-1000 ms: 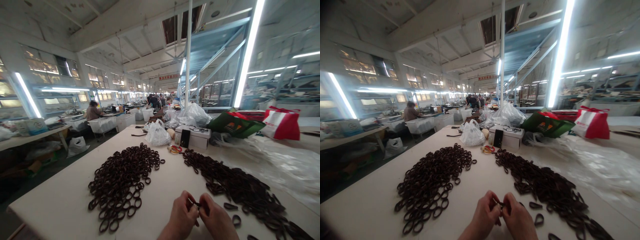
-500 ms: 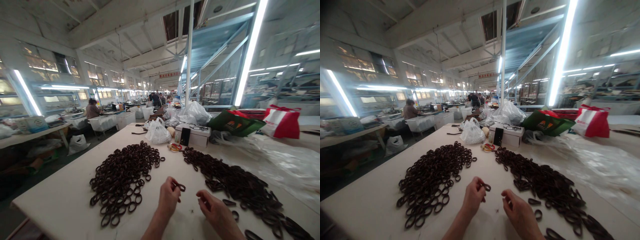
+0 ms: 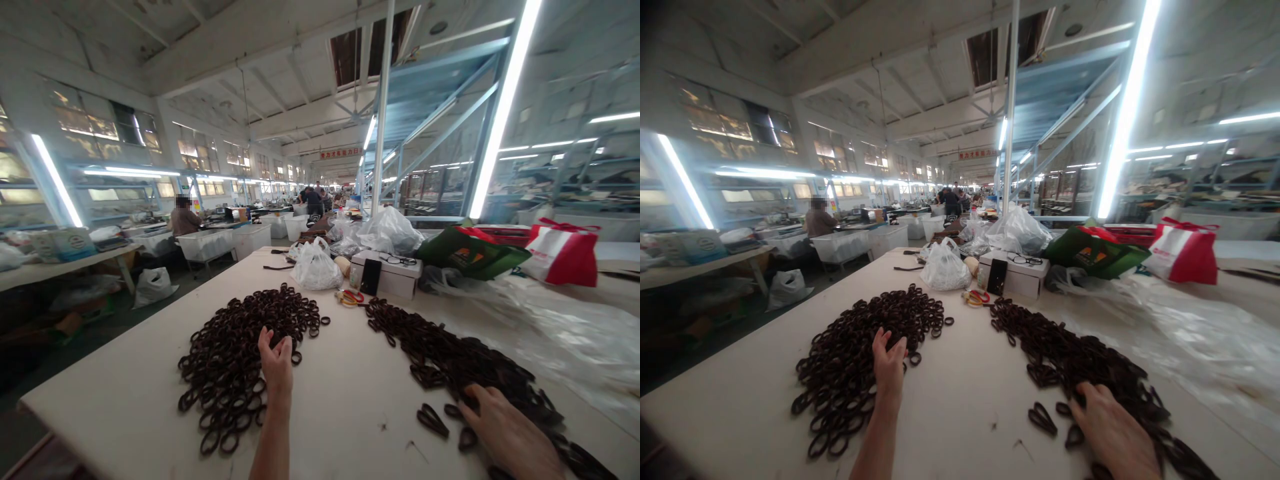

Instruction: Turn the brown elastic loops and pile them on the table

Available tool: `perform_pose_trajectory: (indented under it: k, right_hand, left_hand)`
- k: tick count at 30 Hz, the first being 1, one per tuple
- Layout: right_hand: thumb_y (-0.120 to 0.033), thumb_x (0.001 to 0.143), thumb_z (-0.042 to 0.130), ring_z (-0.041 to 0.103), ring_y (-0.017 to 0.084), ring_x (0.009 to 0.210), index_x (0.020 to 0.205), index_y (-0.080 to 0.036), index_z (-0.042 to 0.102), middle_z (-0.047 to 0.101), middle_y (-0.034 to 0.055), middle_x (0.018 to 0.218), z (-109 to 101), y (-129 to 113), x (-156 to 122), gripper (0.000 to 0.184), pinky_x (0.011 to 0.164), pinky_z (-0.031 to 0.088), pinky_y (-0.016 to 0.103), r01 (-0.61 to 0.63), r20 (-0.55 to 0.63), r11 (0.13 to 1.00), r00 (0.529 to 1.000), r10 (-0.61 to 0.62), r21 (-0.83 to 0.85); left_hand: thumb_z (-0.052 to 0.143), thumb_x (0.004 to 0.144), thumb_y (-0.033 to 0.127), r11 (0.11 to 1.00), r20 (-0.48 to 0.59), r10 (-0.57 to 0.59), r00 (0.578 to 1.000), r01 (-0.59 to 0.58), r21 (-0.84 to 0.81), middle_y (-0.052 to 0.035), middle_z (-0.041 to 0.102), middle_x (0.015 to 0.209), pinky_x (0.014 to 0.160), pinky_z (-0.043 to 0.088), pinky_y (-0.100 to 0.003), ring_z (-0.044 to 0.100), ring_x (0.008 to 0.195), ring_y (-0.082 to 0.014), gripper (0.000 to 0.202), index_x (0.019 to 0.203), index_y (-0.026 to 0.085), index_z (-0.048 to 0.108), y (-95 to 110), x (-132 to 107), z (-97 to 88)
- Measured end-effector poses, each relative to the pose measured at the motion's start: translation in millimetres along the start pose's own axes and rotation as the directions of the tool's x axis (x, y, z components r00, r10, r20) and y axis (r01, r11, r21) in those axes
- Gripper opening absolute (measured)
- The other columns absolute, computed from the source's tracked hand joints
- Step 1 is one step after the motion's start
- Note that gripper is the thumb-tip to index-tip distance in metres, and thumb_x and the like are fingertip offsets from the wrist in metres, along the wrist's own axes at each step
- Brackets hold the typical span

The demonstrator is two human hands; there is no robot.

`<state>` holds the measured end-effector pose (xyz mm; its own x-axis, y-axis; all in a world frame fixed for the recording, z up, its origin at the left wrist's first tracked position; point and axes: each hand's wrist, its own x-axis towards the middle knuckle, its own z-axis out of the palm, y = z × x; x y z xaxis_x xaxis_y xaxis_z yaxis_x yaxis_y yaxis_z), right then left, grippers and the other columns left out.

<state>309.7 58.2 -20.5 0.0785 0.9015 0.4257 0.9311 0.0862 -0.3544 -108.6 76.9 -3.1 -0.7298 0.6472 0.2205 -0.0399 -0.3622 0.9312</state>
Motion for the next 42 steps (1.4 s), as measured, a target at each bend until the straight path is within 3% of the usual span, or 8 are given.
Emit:
perform_pose_trajectory:
  k: [5,10,20,26,32,34,38,42]
  right_hand:
    - [-0.032,0.078,0.045,0.065,0.025,0.078,0.083,-0.021,0.066,0.065,0.0094,0.084,15,-13,0,0.025,0.077,0.046,0.037,0.036,0.170,0.999,0.985,-0.037,0.010]
    - [-0.013,0.071,0.040,0.064,0.021,0.091,0.091,-0.022,0.069,0.066,0.0066,0.097,16,-34,-5,0.036,0.082,0.046,0.031,0.110,0.299,0.984,0.943,-0.147,0.137]
    - [-0.031,0.075,0.050,0.063,0.022,0.083,0.089,-0.023,0.067,0.065,0.0055,0.095,14,-51,-2,0.024,0.079,0.048,0.033,0.109,0.196,0.967,0.968,-0.156,0.230]
    - [-0.047,0.073,0.061,0.061,0.019,0.071,0.091,-0.021,0.064,0.066,0.0039,0.082,18,-72,-4,0.032,0.067,0.051,0.028,-0.124,0.240,0.777,0.970,-0.037,0.618]
    - [-0.047,0.068,0.069,0.056,0.017,0.067,0.078,-0.019,0.060,0.059,0.0006,0.071,26,-112,-24,0.031,0.064,0.049,0.027,-0.315,0.395,0.415,0.911,-0.122,0.853]
    - [-0.047,0.069,0.069,0.056,0.016,0.066,0.078,-0.019,0.058,0.057,-0.0002,0.070,25,-120,-28,0.031,0.064,0.049,0.028,-0.359,0.424,0.337,0.895,-0.141,0.870]
    - [-0.049,0.070,0.068,0.057,0.019,0.071,0.081,-0.019,0.058,0.058,0.0011,0.072,21,-124,-30,0.033,0.068,0.049,0.031,-0.363,0.419,0.303,0.897,-0.143,0.881]
    - [-0.047,0.069,0.067,0.056,0.018,0.072,0.080,-0.019,0.059,0.058,0.0018,0.073,21,-122,-29,0.031,0.068,0.050,0.030,-0.312,0.372,0.352,0.921,-0.119,0.883]
  left_hand:
    - [0.065,0.079,0.037,1.000,0.139,-0.026,0.990,0.024,0.012,-0.0150,0.042,0.135,0.075,0.053,-0.028,0.062,0.092,-0.0189,0.068,0.137,0.020,0.034,-4,-15,13.7]
    - [0.064,0.078,0.042,0.999,0.257,-0.035,0.966,0.025,0.041,-0.0163,0.042,0.133,0.078,0.051,-0.029,0.061,0.092,-0.0184,0.070,0.137,0.018,0.033,3,-35,22.5]
    - [0.062,0.078,0.032,0.991,0.467,-0.088,0.880,0.028,0.134,-0.0167,0.048,0.127,0.079,0.049,-0.029,0.061,0.088,-0.0184,0.063,0.135,0.015,0.039,15,-70,37.6]
    - [0.060,0.075,0.026,0.966,0.655,-0.204,0.727,0.041,0.255,-0.0115,0.058,0.114,0.072,0.047,-0.025,0.057,0.082,-0.0163,0.056,0.129,0.014,0.049,10,-98,45.9]
    - [0.059,0.070,0.028,0.937,0.839,-0.325,0.437,0.270,0.222,-0.0083,0.067,0.087,0.058,0.042,-0.023,0.059,0.068,-0.0159,0.042,0.108,0.011,0.065,-2,-134,58.4]
    - [0.060,0.068,0.030,0.917,0.841,-0.345,0.417,0.342,0.207,-0.0074,0.066,0.075,0.055,0.040,-0.023,0.059,0.061,-0.0157,0.035,0.094,0.009,0.068,-2,-137,61.7]
    - [0.074,0.056,0.036,0.852,0.776,-0.438,0.454,0.484,0.198,-0.0040,0.062,0.062,0.049,0.038,-0.023,0.057,0.052,-0.0159,0.048,0.094,0.007,0.063,1,-132,63.6]
    - [0.082,0.055,0.038,0.753,0.785,-0.505,0.361,0.628,0.196,-0.0080,0.065,0.074,0.054,0.040,-0.022,0.059,0.057,-0.0145,0.057,0.099,0.008,0.062,3,-127,59.0]
